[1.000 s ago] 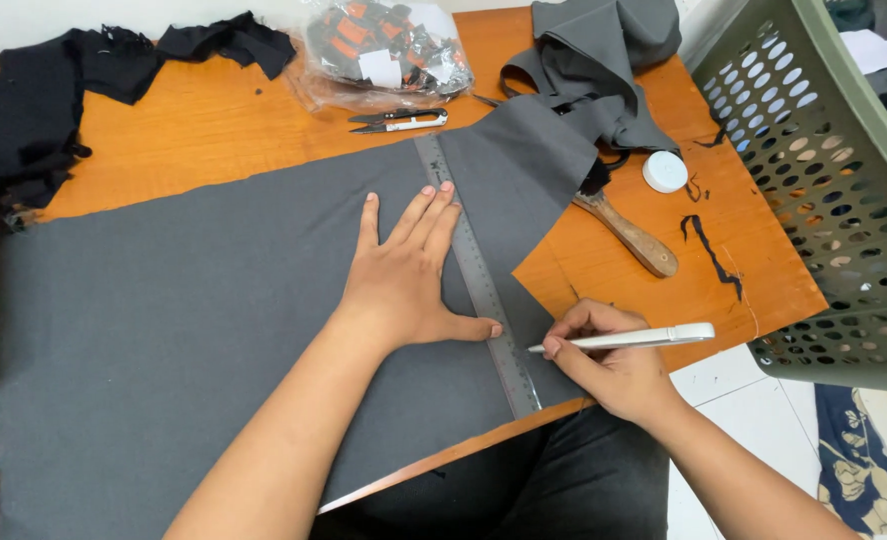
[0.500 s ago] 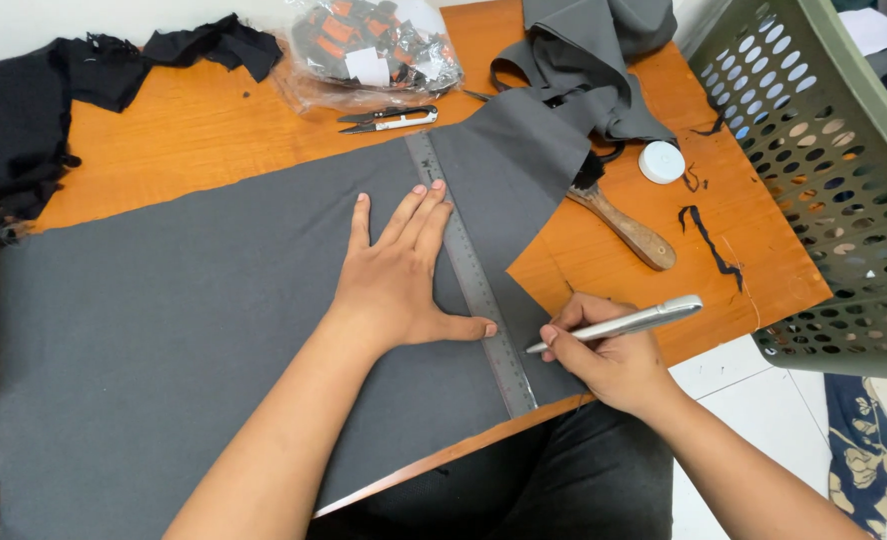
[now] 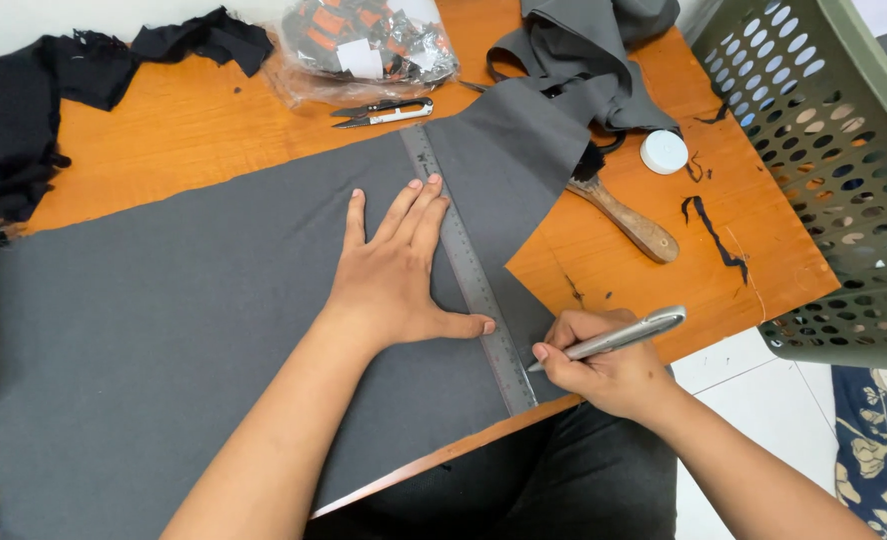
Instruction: The person marks a straight line on a piece of gray fabric using a ruler and a white marker. They then use scissors to cut the fabric along the marked line.
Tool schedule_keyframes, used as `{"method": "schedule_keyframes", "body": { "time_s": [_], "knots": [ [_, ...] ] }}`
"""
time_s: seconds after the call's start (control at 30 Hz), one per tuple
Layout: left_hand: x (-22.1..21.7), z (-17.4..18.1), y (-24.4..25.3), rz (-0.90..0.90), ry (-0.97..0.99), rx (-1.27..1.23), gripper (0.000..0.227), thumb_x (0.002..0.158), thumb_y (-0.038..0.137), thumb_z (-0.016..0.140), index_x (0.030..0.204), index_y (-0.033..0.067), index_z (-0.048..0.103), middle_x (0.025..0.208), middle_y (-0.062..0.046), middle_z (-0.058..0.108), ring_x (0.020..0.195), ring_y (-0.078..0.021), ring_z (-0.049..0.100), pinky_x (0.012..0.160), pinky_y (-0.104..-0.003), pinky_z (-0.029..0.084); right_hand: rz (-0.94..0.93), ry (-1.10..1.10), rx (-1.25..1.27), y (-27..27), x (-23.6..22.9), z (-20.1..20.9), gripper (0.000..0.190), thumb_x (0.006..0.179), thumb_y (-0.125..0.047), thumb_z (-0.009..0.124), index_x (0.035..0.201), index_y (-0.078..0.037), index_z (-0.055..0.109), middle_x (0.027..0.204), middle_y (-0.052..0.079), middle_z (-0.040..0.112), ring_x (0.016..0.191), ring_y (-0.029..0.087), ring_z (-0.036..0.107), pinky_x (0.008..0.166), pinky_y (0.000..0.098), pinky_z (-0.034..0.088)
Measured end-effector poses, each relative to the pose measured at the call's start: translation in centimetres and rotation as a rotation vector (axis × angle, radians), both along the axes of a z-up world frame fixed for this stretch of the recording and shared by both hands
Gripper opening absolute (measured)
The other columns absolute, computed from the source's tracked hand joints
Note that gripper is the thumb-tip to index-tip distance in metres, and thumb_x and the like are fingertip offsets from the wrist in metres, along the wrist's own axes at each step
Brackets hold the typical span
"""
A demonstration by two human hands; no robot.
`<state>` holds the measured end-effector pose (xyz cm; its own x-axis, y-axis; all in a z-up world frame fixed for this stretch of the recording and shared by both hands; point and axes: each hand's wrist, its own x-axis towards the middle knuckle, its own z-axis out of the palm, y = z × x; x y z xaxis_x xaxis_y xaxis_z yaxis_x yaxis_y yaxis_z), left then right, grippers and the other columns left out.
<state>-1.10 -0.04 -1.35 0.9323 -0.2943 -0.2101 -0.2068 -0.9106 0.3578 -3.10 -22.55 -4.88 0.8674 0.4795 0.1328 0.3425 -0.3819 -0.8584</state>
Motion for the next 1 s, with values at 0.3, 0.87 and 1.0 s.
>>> {"method": "schedule_keyframes", "body": {
  "time_s": [0.3, 0.87, 1.0],
  "knots": [
    [0.0, -0.1, 0.0, 0.006, -0.02, -0.017, 0.11, 0.055, 0.07, 0.057, 0.133, 0.0034, 0.018, 0.143, -0.01, 0.011, 0.133, -0.0205, 0.004, 0.101, -0.056, -0.012, 0.039, -0.01, -0.017, 0.4, -0.1, 0.7, 0.031, 0.073, -0.014, 0.062, 0.046, -0.008, 0.046, 0.037, 0.006, 0.054, 0.031, 0.012, 0.047, 0.032, 0.02, 0.037],
    [0.4, -0.3, 0.7, -0.002, 0.015, -0.034, 0.111, 0.052, 0.069, 0.061, 0.133, 0.0059, 0.018, 0.144, -0.009, 0.01, 0.133, -0.0202, 0.004, 0.102, -0.052, -0.012, 0.126, 0.09, 0.277, -1.3, 1.0, -1.5, 0.023, 0.073, -0.007, 0.06, 0.053, -0.005, 0.047, 0.039, 0.008, 0.051, 0.032, 0.011, 0.045, 0.031, 0.0192, 0.033],
    [0.4, 1.0, 3.2, 0.083, 0.042, 0.044, 0.114, 0.044, 0.068, 0.066, 0.136, 0.018, 0.02, 0.145, -0.011, -0.003, 0.132, -0.0281, -0.005, 0.104, -0.049, -0.008, -0.143, 0.15, 0.615, -0.1, 0.5, -1.7, 0.05, 0.089, -0.044, 0.035, 0.102, 0.002, 0.047, 0.059, 0.02, 0.06, 0.039, 0.012, 0.051, 0.031, 0.0156, 0.037]
  ]
}}
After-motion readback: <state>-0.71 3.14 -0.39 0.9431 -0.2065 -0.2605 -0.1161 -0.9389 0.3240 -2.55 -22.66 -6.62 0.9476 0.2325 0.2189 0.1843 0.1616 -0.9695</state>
